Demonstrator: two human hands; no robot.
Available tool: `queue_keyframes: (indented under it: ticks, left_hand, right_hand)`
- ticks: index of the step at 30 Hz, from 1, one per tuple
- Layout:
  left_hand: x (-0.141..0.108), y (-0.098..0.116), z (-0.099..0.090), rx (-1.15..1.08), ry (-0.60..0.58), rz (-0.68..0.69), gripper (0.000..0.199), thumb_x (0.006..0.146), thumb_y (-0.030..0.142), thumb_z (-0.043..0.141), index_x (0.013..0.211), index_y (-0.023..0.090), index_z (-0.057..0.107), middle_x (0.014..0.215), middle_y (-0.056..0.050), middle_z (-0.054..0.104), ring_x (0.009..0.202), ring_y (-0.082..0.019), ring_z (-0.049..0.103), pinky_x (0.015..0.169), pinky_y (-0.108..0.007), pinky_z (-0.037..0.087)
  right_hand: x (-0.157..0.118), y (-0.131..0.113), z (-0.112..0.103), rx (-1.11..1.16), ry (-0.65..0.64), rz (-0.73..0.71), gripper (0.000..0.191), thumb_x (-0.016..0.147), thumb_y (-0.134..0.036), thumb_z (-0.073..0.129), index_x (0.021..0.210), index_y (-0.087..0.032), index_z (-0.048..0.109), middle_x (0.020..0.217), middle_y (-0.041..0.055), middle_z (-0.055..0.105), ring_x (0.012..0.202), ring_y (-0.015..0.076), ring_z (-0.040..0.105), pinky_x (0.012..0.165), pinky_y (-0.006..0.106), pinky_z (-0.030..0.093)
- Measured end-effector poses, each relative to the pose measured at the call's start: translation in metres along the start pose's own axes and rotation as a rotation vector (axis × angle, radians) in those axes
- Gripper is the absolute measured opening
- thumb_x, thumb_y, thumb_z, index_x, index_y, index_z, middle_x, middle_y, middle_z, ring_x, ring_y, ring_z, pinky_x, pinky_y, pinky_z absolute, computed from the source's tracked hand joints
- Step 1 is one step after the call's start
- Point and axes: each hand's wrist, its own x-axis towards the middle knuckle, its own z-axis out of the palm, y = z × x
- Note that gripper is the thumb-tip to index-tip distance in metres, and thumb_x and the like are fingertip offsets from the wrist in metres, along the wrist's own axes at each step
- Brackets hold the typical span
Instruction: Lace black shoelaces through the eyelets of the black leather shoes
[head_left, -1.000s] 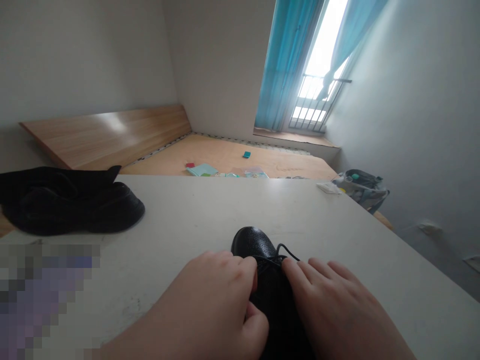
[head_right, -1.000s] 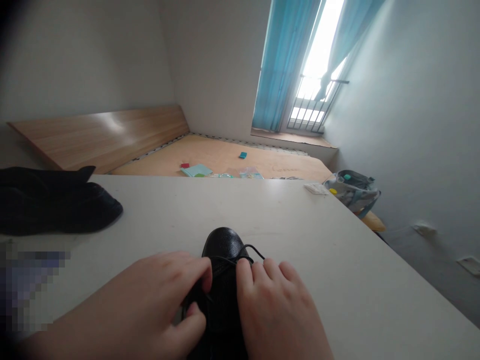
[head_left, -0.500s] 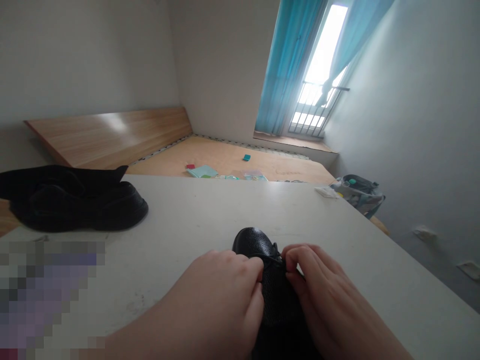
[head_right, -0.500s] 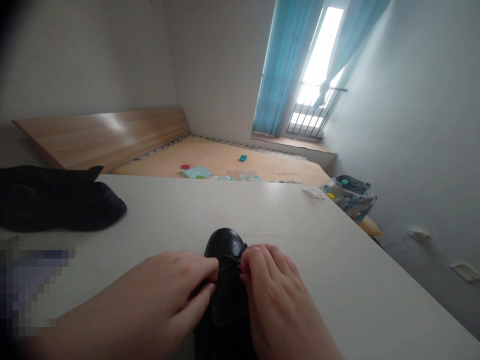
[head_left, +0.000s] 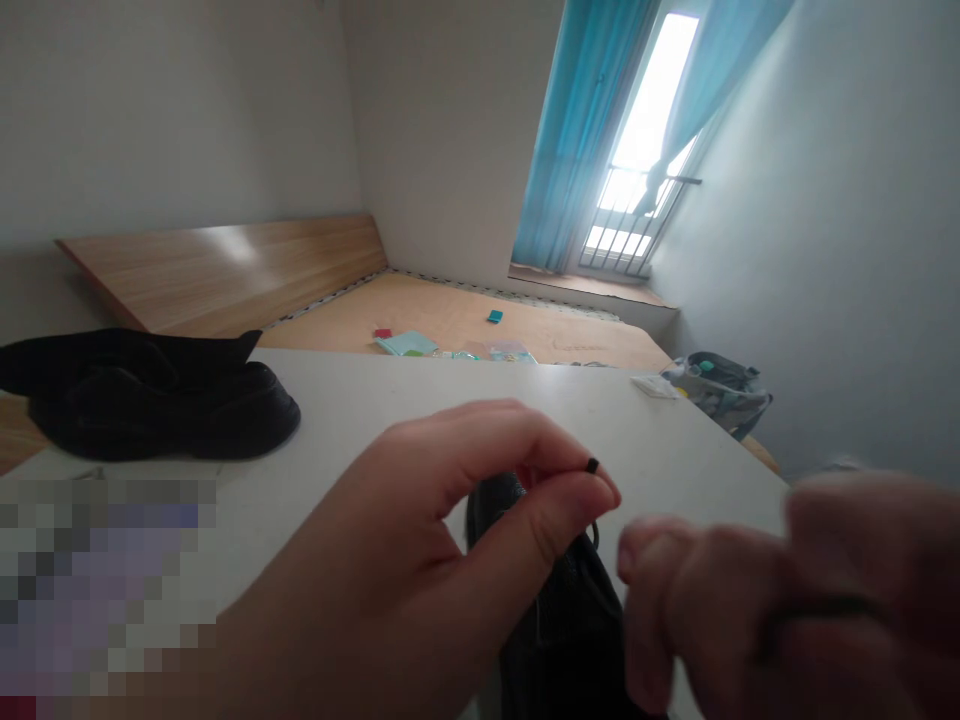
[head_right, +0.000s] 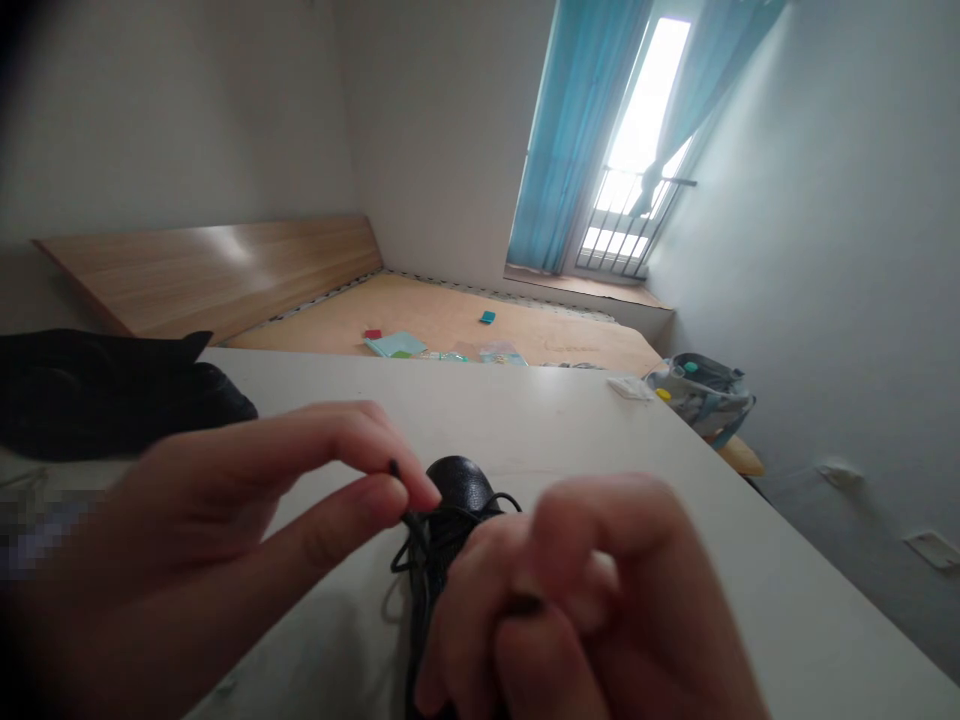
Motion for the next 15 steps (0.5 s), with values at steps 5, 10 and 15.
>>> queue_keyframes:
  ticks: [5,10,15]
  left_hand:
    - [0.002,0.002,-0.004,-0.018,0.030,-0.035,0.017,0.089,0.026,0.061,0.073,0.027,0.068,0.074,0.010,0.071,0.068,-0.008,0.062,0.062,-0.016,0.047]
    - [0.008,-0.004,-0.003,-0.033,-0.030,-0.142,0.023,0.089,0.024,0.059,0.068,0.027,0.069,0.070,0.013,0.070,0.066,-0.007,0.063,0.060,-0.018,0.045]
    - [0.010,-0.011,-0.002,-0.028,-0.095,-0.163,0.023,0.089,0.027,0.059,0.069,0.027,0.071,0.067,0.013,0.069,0.064,-0.006,0.061,0.057,-0.018,0.043]
  right_hand:
    - [0.026,-0.012,0.027,0.007,-0.049,0.024,0.008,0.099,-0.032,0.044,0.093,-0.031,0.049,0.064,-0.0036,0.055,0.057,0.0124,0.053,0.051,0.022,0.045]
    - [0.045,-0.001,0.023,0.059,-0.071,0.068,0.007,0.098,-0.030,0.048,0.091,-0.029,0.045,0.057,-0.0079,0.050,0.052,0.0094,0.048,0.049,0.019,0.039]
    - [0.053,0.019,0.010,0.168,-0.185,0.209,0.015,0.094,-0.037,0.056,0.093,-0.026,0.045,0.054,-0.0104,0.050,0.049,0.0069,0.048,0.048,0.017,0.035]
